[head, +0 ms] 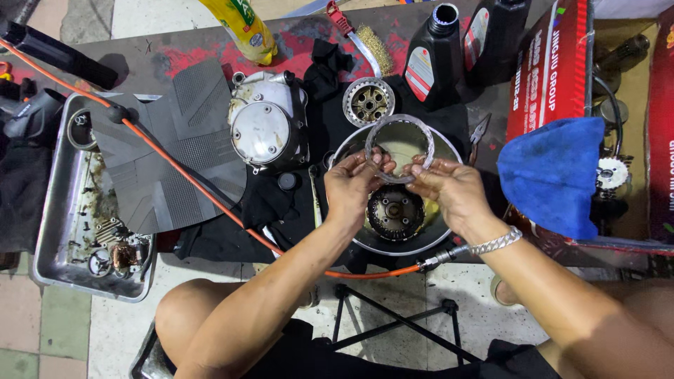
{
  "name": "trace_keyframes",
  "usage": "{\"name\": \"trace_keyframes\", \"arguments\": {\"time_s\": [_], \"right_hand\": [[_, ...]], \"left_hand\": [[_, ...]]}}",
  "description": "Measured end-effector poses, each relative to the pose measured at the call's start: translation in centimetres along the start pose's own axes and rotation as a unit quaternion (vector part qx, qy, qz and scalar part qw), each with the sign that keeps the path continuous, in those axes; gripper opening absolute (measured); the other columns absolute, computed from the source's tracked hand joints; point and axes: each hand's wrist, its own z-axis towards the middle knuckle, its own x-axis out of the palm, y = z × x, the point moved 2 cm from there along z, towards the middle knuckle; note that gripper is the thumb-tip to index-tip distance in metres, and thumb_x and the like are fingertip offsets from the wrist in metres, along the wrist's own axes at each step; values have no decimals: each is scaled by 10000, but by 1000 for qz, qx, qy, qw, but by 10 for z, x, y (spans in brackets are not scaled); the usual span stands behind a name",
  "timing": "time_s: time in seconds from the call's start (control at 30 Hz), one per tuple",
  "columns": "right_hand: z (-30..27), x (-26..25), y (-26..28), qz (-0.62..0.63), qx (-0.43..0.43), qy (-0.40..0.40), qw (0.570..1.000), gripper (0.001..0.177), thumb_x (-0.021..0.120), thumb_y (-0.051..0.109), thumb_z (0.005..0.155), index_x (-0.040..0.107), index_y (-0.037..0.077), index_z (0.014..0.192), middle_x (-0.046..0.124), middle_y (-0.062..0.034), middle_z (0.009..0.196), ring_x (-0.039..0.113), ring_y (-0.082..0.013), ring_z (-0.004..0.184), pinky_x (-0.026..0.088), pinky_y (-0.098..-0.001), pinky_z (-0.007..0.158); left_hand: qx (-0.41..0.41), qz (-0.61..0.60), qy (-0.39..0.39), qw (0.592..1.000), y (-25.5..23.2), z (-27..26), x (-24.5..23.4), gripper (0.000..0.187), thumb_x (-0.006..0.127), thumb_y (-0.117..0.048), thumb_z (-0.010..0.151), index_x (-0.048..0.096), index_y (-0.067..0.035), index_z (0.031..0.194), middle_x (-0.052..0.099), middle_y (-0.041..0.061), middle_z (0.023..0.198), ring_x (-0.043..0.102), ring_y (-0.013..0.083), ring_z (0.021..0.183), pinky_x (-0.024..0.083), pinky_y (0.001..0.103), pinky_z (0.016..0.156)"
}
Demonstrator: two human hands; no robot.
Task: The person cleans circular mechanical parts by hand in a metal bowl filled with liquid. They repeatedly dip, scrub, and rinse the parts, then place them on a nearby surface.
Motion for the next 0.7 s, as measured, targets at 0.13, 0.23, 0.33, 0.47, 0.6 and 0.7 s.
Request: {"name": "trace_keyframes", "arguments": {"time_s": [0.13, 0.23, 0.33, 0.47, 0.6, 0.7], "right_hand": [[-15, 14, -9, -12, 23, 25, 999, 181, 726, 21, 883, 696, -27, 1054, 770, -117, 996, 778, -255, 900, 634, -359, 789], [-18, 13, -4, -48, 30, 19, 998, 174, 737, 49, 883, 712, -22, 1039, 779, -122, 963, 779, -258, 878, 645, -369, 776], [-8, 2, 12, -78, 25, -12, 997, 153, 738, 76, 895, 715, -8, 1021, 784, -121, 950, 769, -242, 857, 654, -361, 778], [7, -17, 34, -139, -34, 37, 989, 151, 744, 69, 912, 696, -35, 1012, 780, -145, 958, 766, -222, 844, 629, -347, 720], [7, -18, 35, -212, -62, 121, 968, 206, 742, 93, 904, 737, -63, 1038, 785, -130, 951, 759, -176, 811, 646, -302, 703], [5, -13, 41, -269, -90, 136, 949, 237, 743, 119, 915, 744, -92, 1023, 797, -125, 925, 760, -147, 811, 623, -279, 688]], "left_hand": [[6, -25, -10, 1000, 6, -6, 6, 252, 708, -88, 949, 677, 64, 1148, 772, 156, 1048, 777, 215, 947, 626, 303, 778], [3, -13, 5, 1000, 1, -2, 6, 228, 707, -88, 947, 686, 53, 1125, 779, 155, 1024, 781, 222, 934, 632, 310, 767], [13, 47, 37, 998, -12, 2, 2, 221, 704, -79, 949, 706, 66, 1114, 778, 152, 1004, 775, 221, 901, 643, 323, 748], [-10, 132, 160, 978, -40, 6, -7, 226, 702, -81, 960, 715, 82, 1116, 777, 141, 995, 773, 187, 892, 659, 315, 776], [10, 316, 222, 922, -70, 18, -17, 252, 703, -106, 970, 743, 60, 1156, 790, 114, 948, 745, 126, 841, 611, 265, 728], [35, 330, 282, 900, -82, 21, -17, 258, 731, -77, 943, 728, 80, 1147, 794, 118, 922, 764, 125, 844, 614, 266, 714]]}}
